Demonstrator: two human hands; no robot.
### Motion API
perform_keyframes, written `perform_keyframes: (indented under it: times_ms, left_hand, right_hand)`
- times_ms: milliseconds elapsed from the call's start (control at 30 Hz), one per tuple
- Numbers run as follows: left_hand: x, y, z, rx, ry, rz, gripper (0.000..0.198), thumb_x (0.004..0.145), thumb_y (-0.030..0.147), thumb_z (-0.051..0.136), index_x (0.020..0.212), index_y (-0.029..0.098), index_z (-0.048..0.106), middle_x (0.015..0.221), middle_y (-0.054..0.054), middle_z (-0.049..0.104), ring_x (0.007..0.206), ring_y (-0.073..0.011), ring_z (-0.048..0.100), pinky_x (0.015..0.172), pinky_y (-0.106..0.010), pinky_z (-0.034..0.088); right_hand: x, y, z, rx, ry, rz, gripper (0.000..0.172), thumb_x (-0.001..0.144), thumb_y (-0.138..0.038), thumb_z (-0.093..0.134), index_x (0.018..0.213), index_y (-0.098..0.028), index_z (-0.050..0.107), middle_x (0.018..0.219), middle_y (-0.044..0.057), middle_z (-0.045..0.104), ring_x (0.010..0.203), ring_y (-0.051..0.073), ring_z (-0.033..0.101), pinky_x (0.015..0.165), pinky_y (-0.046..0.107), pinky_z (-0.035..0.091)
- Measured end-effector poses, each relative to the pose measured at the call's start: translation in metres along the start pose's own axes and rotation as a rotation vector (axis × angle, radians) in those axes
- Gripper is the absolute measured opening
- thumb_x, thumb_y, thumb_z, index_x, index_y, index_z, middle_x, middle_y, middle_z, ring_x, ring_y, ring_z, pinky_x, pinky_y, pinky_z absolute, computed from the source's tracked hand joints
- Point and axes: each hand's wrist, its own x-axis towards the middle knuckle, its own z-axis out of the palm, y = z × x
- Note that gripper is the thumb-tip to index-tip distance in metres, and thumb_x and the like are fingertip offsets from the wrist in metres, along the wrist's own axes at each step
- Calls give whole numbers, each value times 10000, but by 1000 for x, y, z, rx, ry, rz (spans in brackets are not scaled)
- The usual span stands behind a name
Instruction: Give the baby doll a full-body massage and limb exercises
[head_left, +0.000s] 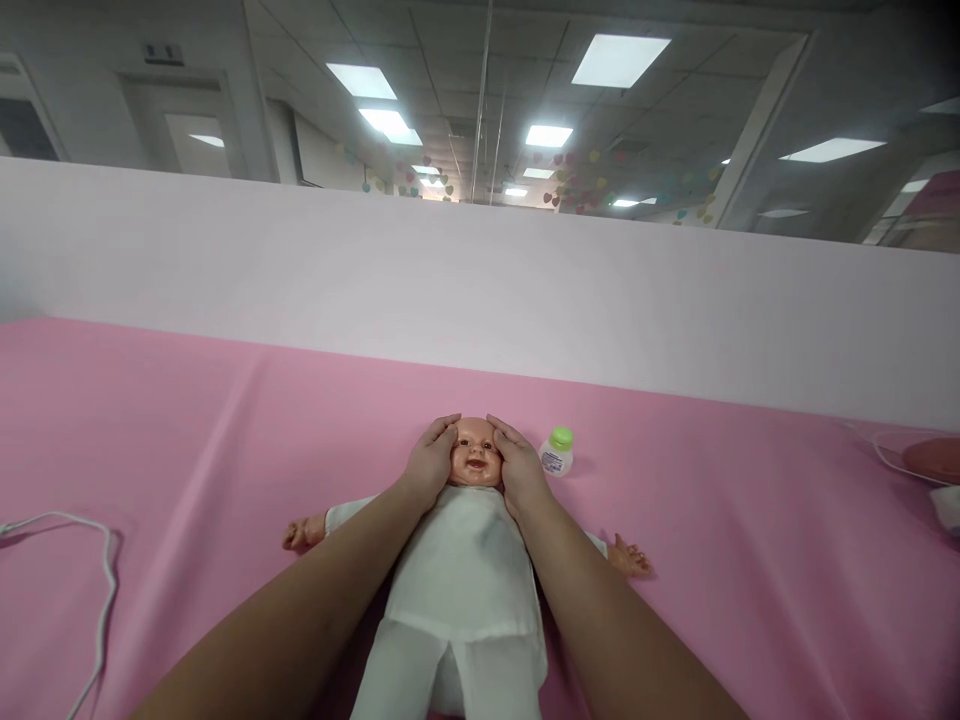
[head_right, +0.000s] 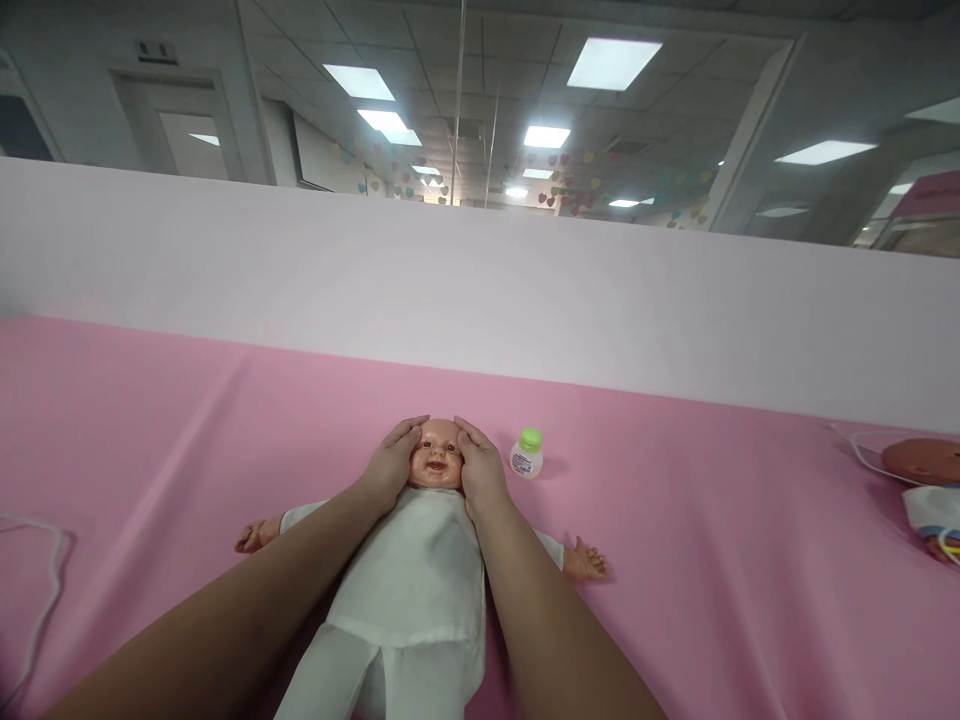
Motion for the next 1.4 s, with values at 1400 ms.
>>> perform_keyframes:
  times_ms: [1400]
  left_hand:
    - [-5,5,-5,-198,-91,-71,523,729,294,819,1228,215,683,1171,-116,738,1043,-271,713,1001,-458,554]
  right_hand:
    - [-5,-4,-1,11,-100,-8,563,655,-326,843,1204,-259,736,1299,56,723,1200,284,661,1065,442,528]
